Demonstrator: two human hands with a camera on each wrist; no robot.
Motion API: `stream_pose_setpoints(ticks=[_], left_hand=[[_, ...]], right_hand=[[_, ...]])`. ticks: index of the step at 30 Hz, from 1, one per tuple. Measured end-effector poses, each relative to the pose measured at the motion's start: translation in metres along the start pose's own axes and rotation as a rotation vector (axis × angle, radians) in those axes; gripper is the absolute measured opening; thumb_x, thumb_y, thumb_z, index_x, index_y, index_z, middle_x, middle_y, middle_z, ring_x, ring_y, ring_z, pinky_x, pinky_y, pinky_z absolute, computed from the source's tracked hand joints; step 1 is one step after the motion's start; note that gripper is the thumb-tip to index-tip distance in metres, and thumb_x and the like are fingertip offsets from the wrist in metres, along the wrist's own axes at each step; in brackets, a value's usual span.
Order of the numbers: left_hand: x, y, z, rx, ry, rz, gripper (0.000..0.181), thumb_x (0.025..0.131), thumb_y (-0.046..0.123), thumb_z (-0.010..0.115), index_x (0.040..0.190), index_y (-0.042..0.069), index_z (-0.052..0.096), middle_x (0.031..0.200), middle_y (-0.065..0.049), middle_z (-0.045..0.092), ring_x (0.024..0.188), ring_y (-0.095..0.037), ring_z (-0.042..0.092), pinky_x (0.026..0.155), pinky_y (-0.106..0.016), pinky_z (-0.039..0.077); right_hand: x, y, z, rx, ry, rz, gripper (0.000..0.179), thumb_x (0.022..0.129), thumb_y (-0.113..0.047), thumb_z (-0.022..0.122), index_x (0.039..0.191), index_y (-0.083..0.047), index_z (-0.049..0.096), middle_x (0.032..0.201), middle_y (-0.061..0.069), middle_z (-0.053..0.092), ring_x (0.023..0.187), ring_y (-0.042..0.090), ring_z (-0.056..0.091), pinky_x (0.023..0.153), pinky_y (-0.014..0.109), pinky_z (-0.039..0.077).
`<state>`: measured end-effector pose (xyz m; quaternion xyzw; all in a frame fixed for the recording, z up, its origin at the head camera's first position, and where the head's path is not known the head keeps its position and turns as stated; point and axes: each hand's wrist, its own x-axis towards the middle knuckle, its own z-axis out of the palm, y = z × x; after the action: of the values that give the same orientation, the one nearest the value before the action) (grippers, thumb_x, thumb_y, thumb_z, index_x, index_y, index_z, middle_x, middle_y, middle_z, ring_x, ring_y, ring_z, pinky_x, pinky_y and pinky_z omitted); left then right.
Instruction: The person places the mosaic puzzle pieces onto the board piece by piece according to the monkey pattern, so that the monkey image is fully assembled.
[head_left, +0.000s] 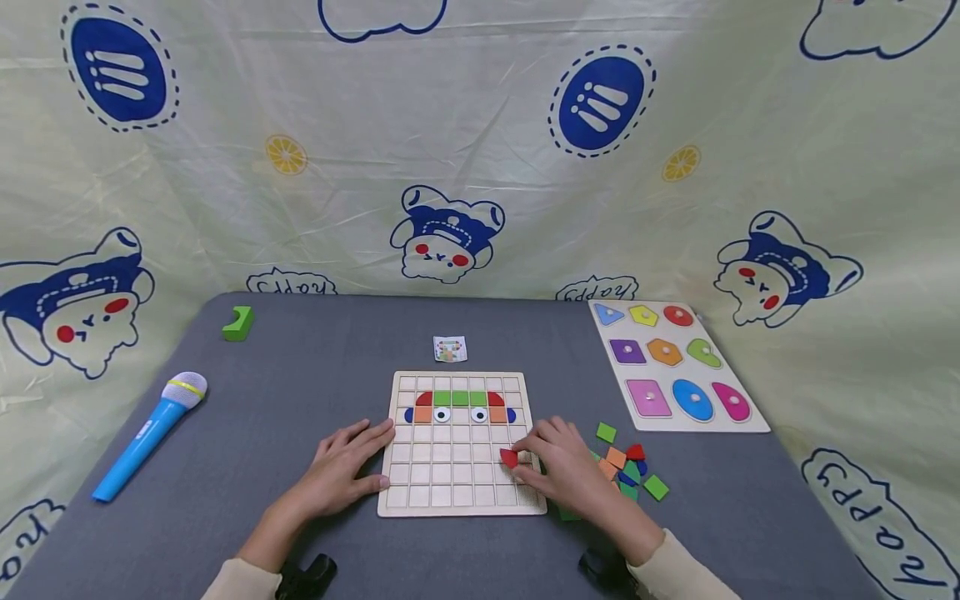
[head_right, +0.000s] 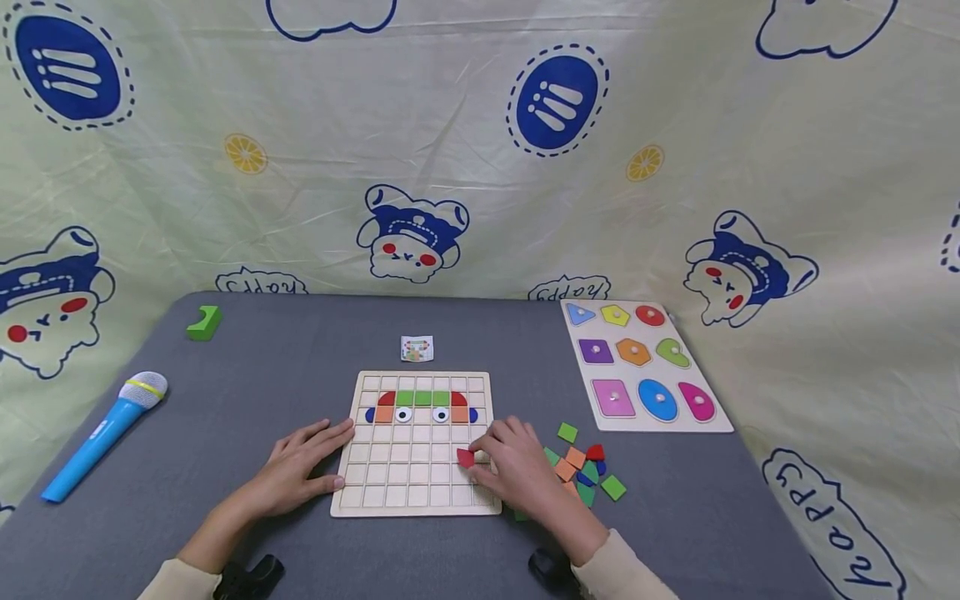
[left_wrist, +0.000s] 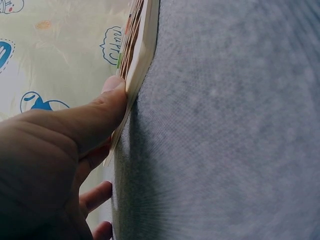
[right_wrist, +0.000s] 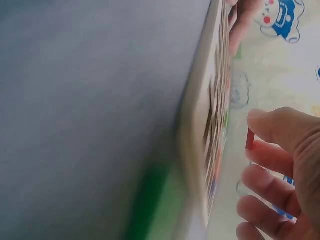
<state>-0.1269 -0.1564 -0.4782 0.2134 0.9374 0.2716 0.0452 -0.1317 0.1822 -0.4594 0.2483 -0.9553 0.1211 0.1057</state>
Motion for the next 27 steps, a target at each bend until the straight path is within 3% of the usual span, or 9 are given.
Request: stream_pose_setpoints(ticks=[5,11,20,27], left_hand=[[0.0,0.0,0.0,0.005,0.001,-0.003,0.068,0.083,0.032,0.069,0.143,0.013,0.042,0.151,-0.004,0.039,0.14,-0.037,0.029,0.102,-0.063,0.021],[0.0,0.001,-0.001,0.01,0.003,-0.007,0.068,0.083,0.032,0.069,0.143,0.012,0.043,0.15,-0.004,0.04,0.139,-0.037,0.03,0.102,-0.063,0.022],[0.0,0.0,0.0,0.018,0.01,0.001,0.067,0.083,0.032,0.069,0.142,0.013,0.044,0.15,-0.003,0.041,0.138,-0.037,0.032,0.101,-0.063,0.024],[0.0,0.0,0.0,0.015,0.0,-0.006,0.067,0.084,0.032,0.069,0.142,0.012,0.044,0.15,-0.003,0.041,0.139,-0.037,0.031,0.102,-0.063,0.023]], right_hand=[[0.026,-0.019,0.008,0.022,0.004,-0.089,0.021,0.076,-0.035,0.077,0.092,-0.023,0.074,0.085,-0.008,0.056,0.082,0.009,0.042,0.074,0.029,0.035],[0.056,-0.04,0.018,0.018,0.006,-0.168,0.02,0.076,-0.033,0.077,0.092,-0.023,0.073,0.085,-0.007,0.057,0.084,0.011,0.045,0.077,0.03,0.038],[0.088,-0.061,0.031,-0.02,-0.131,-0.128,0.017,0.081,-0.033,0.071,0.095,-0.024,0.073,0.088,-0.007,0.059,0.085,0.012,0.044,0.077,0.029,0.038],[0.099,-0.067,0.035,-0.051,-0.169,-0.116,0.019,0.08,-0.035,0.07,0.095,-0.024,0.072,0.087,-0.006,0.058,0.083,0.012,0.044,0.073,0.028,0.035]])
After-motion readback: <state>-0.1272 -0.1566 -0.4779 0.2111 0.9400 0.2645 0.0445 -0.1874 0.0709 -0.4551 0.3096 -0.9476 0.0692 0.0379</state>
